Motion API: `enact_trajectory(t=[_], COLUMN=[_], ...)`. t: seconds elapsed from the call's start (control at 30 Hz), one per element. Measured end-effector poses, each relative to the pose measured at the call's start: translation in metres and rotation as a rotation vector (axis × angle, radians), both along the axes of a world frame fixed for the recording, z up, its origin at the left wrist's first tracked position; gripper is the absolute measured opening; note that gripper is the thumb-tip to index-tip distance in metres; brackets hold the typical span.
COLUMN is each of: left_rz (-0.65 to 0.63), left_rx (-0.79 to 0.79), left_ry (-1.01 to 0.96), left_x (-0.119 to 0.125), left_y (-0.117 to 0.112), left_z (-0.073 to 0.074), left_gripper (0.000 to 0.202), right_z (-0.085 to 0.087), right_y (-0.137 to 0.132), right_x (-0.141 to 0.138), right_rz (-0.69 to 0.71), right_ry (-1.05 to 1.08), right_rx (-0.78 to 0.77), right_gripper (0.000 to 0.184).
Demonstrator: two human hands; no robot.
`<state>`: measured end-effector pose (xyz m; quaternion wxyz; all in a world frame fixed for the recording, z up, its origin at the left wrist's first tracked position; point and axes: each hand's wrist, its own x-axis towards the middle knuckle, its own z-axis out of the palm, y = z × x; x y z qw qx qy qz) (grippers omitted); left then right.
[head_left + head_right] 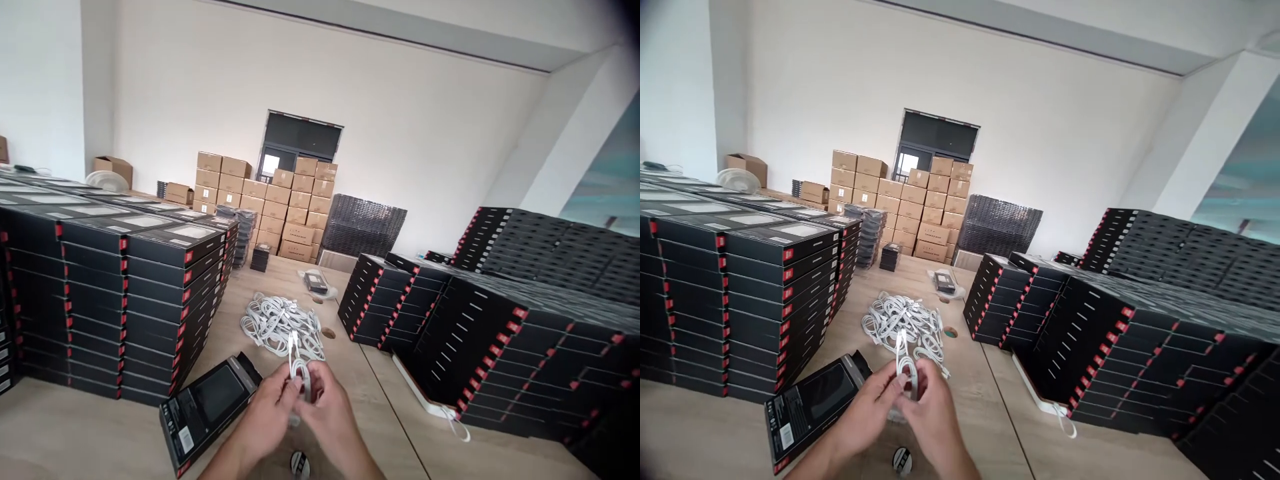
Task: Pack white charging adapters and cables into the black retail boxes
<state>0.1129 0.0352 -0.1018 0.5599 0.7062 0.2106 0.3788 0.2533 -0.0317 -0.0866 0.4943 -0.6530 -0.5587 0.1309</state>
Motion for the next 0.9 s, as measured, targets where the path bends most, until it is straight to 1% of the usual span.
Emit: enact_trajectory(t=[0.07,0.13,0.17,0.23,0.3,0.37,0.47,0.57,0.63,0.67,0.77,0.83,0.9], left_rz=[-0.059,-0.133,-0.175,-0.248,-0.292,-0.305,-0.327,-0.400,-0.431,-0.431,-0.405,-0.387,-0.376], left_rx=[-0.166,-0.309,-0.341,-0.337,-0.319,-0.349,-0.480,-0.654,-0.734,-0.759,-0.795,-0.798,-0.791], left_ry=[-0.079,-0.101,-0.090,-0.058,-0.034,-0.043,-0.071,-0.094,-0.154,-0.191,-0.257,-0.264,-0.259], left_x=[0.002,0.003,0.003,0.004,0.006,0.006,0.005,0.004,0.004,0.004,0.005,0.007,0.008], left_y=[0.001,0.002,0.001,-0.002,-0.005,-0.008,-0.009,-0.011,-0.014,-0.015,-0.015,-0.015,-0.014], left_z=[-0.002,-0.004,-0.004,-0.004,-0.005,-0.006,-0.008,-0.007,-0.005,-0.004,-0.002,-0.003,-0.006], left_gripper=[0.046,0.050,0.050,0.047,0.043,0.040,0.040,0.043,0.042,0.040,0.035,0.036,0.037], right_z=[0.000,0.003,0.004,0.005,0.002,-0.001,-0.002,-0.002,-0.002,-0.003,-0.003,0.000,0.003], right_y=[-0.005,-0.010,-0.012,-0.015,-0.017,-0.017,-0.016,-0.015,-0.014,-0.014,-0.015,-0.019,-0.023], right_x=[-0.006,0.000,0.004,0.011,0.012,0.010,0.008,0.011,0.014,0.017,0.024,0.026,0.024], right_rz=[0.025,0.012,0.010,0.050,0.113,0.115,0.044,0.030,0.016,-0.001,-0.038,-0.008,0.074], right_ry=[0.068,0.194,0.271,0.412,0.522,0.622,0.727,0.761,0.757,0.716,0.485,0.338,0.189], right_rx=[0.014,0.025,0.020,-0.013,-0.034,0.012,0.129,0.160,0.141,0.111,-0.038,-0.122,-0.164], right_gripper=[0.027,0.031,0.035,0.040,0.038,0.034,0.031,0.034,0.039,0.041,0.041,0.036,0.029])
